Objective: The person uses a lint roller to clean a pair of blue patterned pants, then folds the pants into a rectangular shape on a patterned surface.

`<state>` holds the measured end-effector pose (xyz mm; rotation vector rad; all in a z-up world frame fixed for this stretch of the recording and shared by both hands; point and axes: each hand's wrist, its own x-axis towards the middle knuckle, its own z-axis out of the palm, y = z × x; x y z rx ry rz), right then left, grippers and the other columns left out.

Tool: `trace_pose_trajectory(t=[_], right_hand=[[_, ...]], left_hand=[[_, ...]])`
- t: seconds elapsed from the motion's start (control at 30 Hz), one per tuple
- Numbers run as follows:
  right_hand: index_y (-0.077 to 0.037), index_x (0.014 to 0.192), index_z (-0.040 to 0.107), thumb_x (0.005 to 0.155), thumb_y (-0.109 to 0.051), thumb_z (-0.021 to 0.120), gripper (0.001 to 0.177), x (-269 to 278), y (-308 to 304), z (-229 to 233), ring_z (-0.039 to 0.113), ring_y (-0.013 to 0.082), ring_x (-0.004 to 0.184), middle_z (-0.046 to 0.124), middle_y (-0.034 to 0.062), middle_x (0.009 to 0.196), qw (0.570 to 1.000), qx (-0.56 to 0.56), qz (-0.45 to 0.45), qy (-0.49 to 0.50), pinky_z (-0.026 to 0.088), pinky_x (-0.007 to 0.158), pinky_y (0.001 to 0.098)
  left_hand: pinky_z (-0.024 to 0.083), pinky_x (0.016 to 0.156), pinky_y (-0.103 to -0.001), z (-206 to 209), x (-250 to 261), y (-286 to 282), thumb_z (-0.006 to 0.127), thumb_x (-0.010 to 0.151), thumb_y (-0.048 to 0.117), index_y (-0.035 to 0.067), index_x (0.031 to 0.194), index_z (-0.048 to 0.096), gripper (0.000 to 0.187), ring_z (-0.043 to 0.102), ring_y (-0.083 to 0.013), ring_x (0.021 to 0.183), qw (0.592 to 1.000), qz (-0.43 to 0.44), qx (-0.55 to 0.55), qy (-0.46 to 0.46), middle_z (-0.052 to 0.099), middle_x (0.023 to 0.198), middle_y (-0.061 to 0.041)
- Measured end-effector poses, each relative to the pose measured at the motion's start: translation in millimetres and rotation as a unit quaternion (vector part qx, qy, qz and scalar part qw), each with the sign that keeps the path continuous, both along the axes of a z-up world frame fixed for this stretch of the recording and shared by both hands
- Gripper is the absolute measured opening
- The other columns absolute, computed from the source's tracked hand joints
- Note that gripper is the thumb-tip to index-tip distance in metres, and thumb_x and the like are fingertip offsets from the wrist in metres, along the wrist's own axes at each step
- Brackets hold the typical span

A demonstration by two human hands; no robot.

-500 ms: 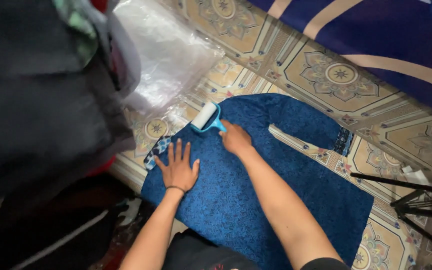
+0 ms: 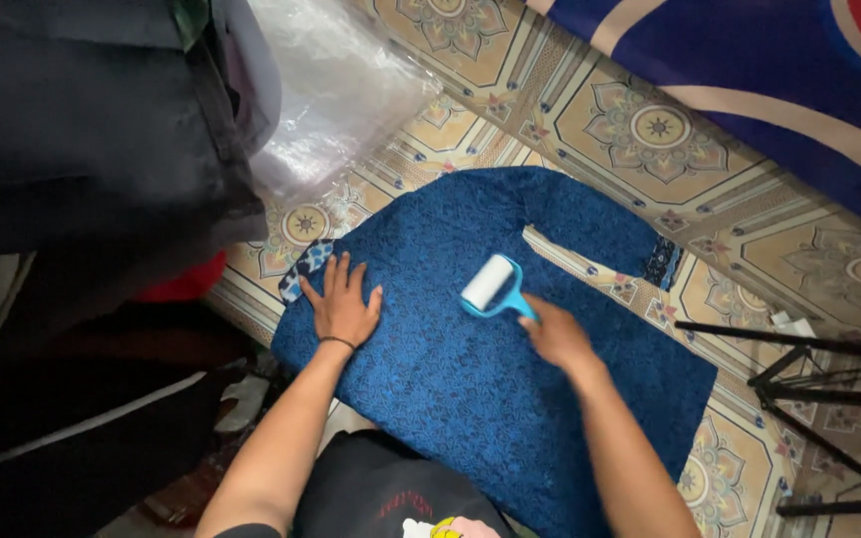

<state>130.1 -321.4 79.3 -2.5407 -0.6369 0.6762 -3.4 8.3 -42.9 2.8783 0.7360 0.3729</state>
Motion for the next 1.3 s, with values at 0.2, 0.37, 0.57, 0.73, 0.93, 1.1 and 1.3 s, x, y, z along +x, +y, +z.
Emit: trace_pose_trajectory(t=[0.2,0.37,0.57,0.73,0.93,1.1,1.3], right_hand=[[-0.027,0.142,0.065,0.099,-0.022,0.061,0.044,-9.6,-23.5,84.0,0.062,0.0409,0.130,0.070,0.0191,0.134,0.976,-0.212,-0.003,0.055,0.049,0.109,0.0541],[-0.034,0.135,0.070,0.093,-0.030,0.065,0.042,-2.1,-9.5,64.7,0.066,0.0359,0.125,0.075,0.0124,0.127,0.973,-0.227,0.036,0.025,0.052,0.106,0.0497],[-0.016,0.137,0.068,0.095,-0.023,0.065,0.042,-2.4,70.5,-13.2,0.064,0.0431,0.123,0.072,0.0217,0.126,0.994,-0.034,0.100,0.035,0.051,0.105,0.0535],[-0.016,0.142,0.060,0.096,-0.026,0.064,0.047,-15.4,165.6,-55.8,0.066,0.0431,0.118,0.071,0.0241,0.121,0.992,0.022,0.120,-0.006,0.055,0.098,0.0546],[-0.019,0.146,0.055,0.100,-0.030,0.059,0.048,-27.6,233.2,-73.7,0.067,0.0451,0.115,0.070,0.0263,0.116,0.994,0.033,0.100,-0.021,0.056,0.095,0.0567],[-0.016,0.146,0.054,0.102,-0.028,0.057,0.046,-46.2,219.8,-45.9,0.066,0.0481,0.116,0.070,0.0292,0.114,0.997,0.026,0.067,-0.004,0.056,0.095,0.0587],[-0.016,0.148,0.053,0.103,-0.027,0.055,0.047,-70.7,154.3,-38.4,0.065,0.0505,0.117,0.068,0.0314,0.116,1.000,0.009,0.012,0.024,0.055,0.096,0.0612]], left_hand=[[0.026,0.117,-0.069,-33.6,-12.8,21.2,0.071,0.086,0.041,0.024,0.119,0.070,0.038,0.054,-0.0223,0.137,0.994,-0.026,-0.021,-0.109,0.063,0.139,0.000],[0.028,0.112,-0.073,-16.2,-46.9,23.1,0.067,0.086,0.044,0.022,0.119,0.070,0.040,0.054,-0.0269,0.138,0.994,0.032,0.052,-0.088,0.064,0.138,-0.005],[0.034,0.110,-0.068,-9.9,-56.7,25.6,0.062,0.091,0.041,0.017,0.133,0.062,0.048,0.055,-0.0257,0.135,0.992,0.037,0.044,-0.108,0.061,0.141,-0.006],[0.038,0.109,-0.062,-12.5,-60.4,29.7,0.063,0.091,0.030,0.010,0.136,0.059,0.049,0.060,-0.0272,0.129,0.979,0.052,0.047,-0.192,0.062,0.135,-0.012],[0.040,0.110,-0.054,-13.5,-58.8,28.9,0.063,0.089,0.027,0.006,0.133,0.059,0.049,0.063,-0.0298,0.125,0.980,0.046,0.031,-0.191,0.066,0.127,-0.015],[0.038,0.110,-0.053,-8.7,-55.9,28.0,0.062,0.089,0.032,0.008,0.132,0.061,0.049,0.061,-0.0290,0.129,0.984,0.049,0.048,-0.166,0.064,0.130,-0.014],[0.040,0.106,-0.055,-12.9,-55.4,29.9,0.064,0.089,0.037,0.013,0.117,0.066,0.037,0.059,-0.0302,0.128,0.987,0.036,0.069,-0.139,0.062,0.130,-0.012]])
